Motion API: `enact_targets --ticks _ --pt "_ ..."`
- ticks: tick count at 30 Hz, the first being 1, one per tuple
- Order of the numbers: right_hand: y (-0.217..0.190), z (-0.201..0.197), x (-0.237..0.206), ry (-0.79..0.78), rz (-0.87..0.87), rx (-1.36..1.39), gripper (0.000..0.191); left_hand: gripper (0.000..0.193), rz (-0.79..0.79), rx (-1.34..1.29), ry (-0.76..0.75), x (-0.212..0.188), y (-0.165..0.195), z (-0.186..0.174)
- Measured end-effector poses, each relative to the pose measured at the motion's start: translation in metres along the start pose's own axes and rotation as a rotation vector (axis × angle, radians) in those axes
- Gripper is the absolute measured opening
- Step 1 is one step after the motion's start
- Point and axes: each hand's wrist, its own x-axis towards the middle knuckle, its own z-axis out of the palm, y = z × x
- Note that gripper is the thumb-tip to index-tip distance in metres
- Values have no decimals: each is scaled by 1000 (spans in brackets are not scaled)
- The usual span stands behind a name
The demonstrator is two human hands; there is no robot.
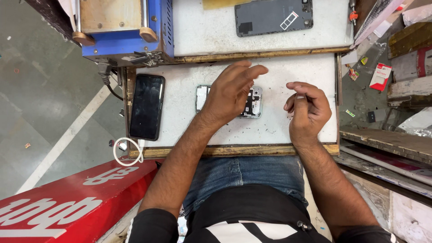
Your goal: The person disassembles a smartphone at a repair workbench, prying off the back cover and lifting out the battery by hand. They unscrew components with a screwdriver, reposition the phone frame, and finally pick up another phone and tap its screen.
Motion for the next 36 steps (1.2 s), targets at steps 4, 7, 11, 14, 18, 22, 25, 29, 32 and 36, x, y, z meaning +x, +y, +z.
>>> enact_targets --ticks 4,7,11,14,18,22,25,29,32,36 --pt "1 1 -2 28 24 36 18 55 87 39 80 -3 4 4" --pt "4 0 0 12 -2 36 21 57 -136 -76 159 -5 10 -6" --pt "8 -1 -1 -13 -21 -6 20 51 -721 318 206 -46 5 -73" --pt "12 3 -2 -61 -91 -17 21 62 -787 686 165 -76 -2 -122" --pt "12 22 -6 -239 -167 -66 27 76 -992 650 62 -89 -3 -142" --pt "-5 63 -31 -516 117 33 34 76 -1000 624 18 -88 -3 -137" --pt "-21 105 -48 -659 337 217 32 73 -1057 630 -32 -88 -7 -139" --pt "-28 167 -53 -690 720 472 49 87 -1000 625 -23 -93 -4 -145" --pt "-26 197 -55 -624 837 566 57 100 -941 634 -28 -98 5 -152" --pt "-23 215 -56 -530 946 630 61 96 -1098 604 -8 -102 20 -155"
